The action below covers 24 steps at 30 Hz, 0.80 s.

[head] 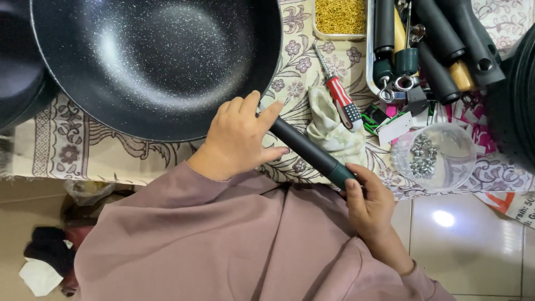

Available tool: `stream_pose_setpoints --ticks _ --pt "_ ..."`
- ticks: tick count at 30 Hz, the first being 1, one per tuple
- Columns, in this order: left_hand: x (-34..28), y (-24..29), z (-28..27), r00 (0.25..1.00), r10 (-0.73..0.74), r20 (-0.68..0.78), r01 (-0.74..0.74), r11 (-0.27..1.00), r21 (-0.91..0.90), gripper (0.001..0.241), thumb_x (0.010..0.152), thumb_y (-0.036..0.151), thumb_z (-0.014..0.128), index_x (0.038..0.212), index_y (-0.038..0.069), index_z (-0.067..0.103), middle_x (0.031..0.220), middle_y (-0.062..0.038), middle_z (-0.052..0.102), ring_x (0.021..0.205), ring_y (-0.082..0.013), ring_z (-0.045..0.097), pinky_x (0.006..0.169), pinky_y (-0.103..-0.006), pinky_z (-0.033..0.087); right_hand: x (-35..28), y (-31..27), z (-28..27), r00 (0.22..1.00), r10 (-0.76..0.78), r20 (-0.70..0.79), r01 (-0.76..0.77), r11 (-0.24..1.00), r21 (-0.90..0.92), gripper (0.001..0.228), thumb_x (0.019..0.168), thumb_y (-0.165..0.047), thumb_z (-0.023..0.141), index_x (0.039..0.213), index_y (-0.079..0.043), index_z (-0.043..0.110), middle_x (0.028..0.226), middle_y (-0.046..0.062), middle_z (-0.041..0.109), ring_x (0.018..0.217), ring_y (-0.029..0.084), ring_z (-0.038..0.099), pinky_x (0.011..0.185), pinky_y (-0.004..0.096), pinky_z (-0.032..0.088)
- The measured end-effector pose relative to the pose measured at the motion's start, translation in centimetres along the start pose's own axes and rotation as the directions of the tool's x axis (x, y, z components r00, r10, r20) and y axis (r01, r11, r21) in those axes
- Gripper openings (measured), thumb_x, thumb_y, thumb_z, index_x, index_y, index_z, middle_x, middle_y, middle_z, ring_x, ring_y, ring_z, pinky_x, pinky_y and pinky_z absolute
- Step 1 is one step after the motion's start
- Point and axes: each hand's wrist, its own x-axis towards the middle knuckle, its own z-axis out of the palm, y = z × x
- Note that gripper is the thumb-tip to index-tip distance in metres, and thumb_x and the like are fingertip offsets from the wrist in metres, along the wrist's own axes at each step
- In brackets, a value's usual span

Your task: Assembling a handle onto a wok using a screwdriver and screws

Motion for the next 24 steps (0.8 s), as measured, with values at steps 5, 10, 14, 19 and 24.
stream_pose_setpoints --ticks 5,10,14,19,24 --pt "-0.2 0.0 -0.1 0.999 -0.019 0.036 0.02 1.0 -0.014 0.094 0.06 0.064 0.087 0.136 0.016 0.058 0.11 -0.024 0.063 0.078 -0.0353 0.067 0.073 -0.0453 0.055 0.6 -2.1 -0.2 0.994 0.106 0.016 -0.106 0.994 -0.016 0.045 0.086 -0.008 0.074 0.13 -0.003 0.069 0.082 0.019 0.071 0.057 0.02 0.064 0.049 0.034 0.056" --pt "-0.2 -0.3 -0.3 0.998 -0.019 0.053 0.019 1.0 -0.012 0.093 0.063 0.061 0.088 0.138 0.016 0.057 0.11 -0.023 0.063 0.079 -0.0348 0.067 0.074 -0.0448 0.054 0.5 -3.1 -0.1 0.979 0.206 0.008 -0.204 0.974 -0.095 0.057 0.078 0.005 0.081 0.131 -0.005 0.062 0.091 0.024 0.07 0.058 0.022 0.058 0.051 0.037 0.058" --pt "-0.1 -0.3 -0.4 0.998 -0.015 0.063 0.017 0.999 -0.027 0.094 0.059 0.057 0.091 0.137 0.015 0.057 0.11 -0.024 0.063 0.079 -0.0351 0.067 0.075 -0.0455 0.055 0.1 -2.5 -0.4 0.979 0.203 -0.016 -0.203 0.965 -0.165 0.051 0.077 -0.004 0.087 0.124 -0.005 0.066 0.09 0.019 0.072 0.059 0.022 0.061 0.05 0.034 0.057" --pt "-0.3 -0.1 -0.2 0.999 -0.018 0.049 0.02 0.999 -0.025 0.092 0.058 0.057 0.092 0.133 0.015 0.059 0.111 -0.025 0.063 0.08 -0.0348 0.067 0.076 -0.0456 0.054 0.3 -2.9 -0.9 0.983 0.182 0.019 -0.176 0.968 -0.176 0.05 0.076 -0.013 0.089 0.123 -0.006 0.071 0.087 0.015 0.075 0.062 0.023 0.068 0.056 0.034 0.058" --pt "-0.7 -0.1 0.0 0.999 -0.039 0.029 0.041 0.998 -0.046 0.086 0.057 0.054 0.093 0.126 0.015 0.062 0.11 -0.025 0.063 0.079 -0.0352 0.067 0.075 -0.0468 0.053 0.4 -2.0 -1.0 0.973 0.2 0.114 -0.184 0.973 -0.139 0.034 0.087 -0.022 0.078 0.118 -0.008 0.075 0.08 0.014 0.076 0.059 0.025 0.07 0.054 0.037 0.059"
